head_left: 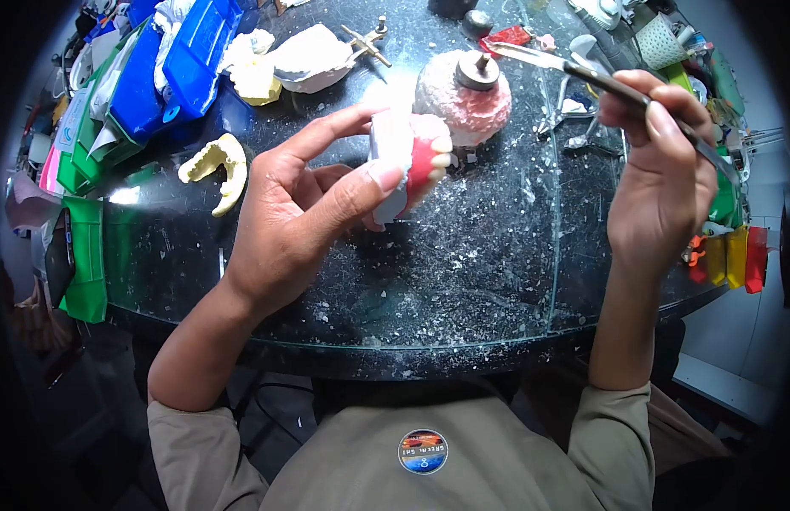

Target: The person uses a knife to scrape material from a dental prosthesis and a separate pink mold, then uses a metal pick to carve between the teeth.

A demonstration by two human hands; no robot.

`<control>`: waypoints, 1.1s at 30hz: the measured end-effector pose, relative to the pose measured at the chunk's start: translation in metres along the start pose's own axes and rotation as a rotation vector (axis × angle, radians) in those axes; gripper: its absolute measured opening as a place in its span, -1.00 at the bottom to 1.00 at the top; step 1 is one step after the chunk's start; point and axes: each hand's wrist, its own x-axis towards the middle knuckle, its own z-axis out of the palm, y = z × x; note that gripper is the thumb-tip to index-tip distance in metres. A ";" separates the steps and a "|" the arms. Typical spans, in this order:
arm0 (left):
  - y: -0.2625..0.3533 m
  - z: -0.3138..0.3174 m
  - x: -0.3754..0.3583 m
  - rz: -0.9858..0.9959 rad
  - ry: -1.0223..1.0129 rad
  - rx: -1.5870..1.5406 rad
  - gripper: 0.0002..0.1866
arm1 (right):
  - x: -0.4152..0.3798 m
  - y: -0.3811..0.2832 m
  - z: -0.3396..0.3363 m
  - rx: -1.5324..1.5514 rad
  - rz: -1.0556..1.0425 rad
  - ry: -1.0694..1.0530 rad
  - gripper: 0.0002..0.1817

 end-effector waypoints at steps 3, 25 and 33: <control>0.002 -0.003 0.000 -0.040 -0.009 -0.020 -0.38 | 0.002 0.007 0.002 0.045 0.007 0.052 -0.83; 0.000 -0.003 0.000 0.007 -0.019 -0.016 -0.35 | 0.002 0.006 0.006 -0.010 -0.023 0.015 -0.84; 0.001 -0.003 -0.001 0.024 -0.008 0.023 -0.38 | -0.001 0.002 0.006 -0.022 -0.048 -0.048 -0.79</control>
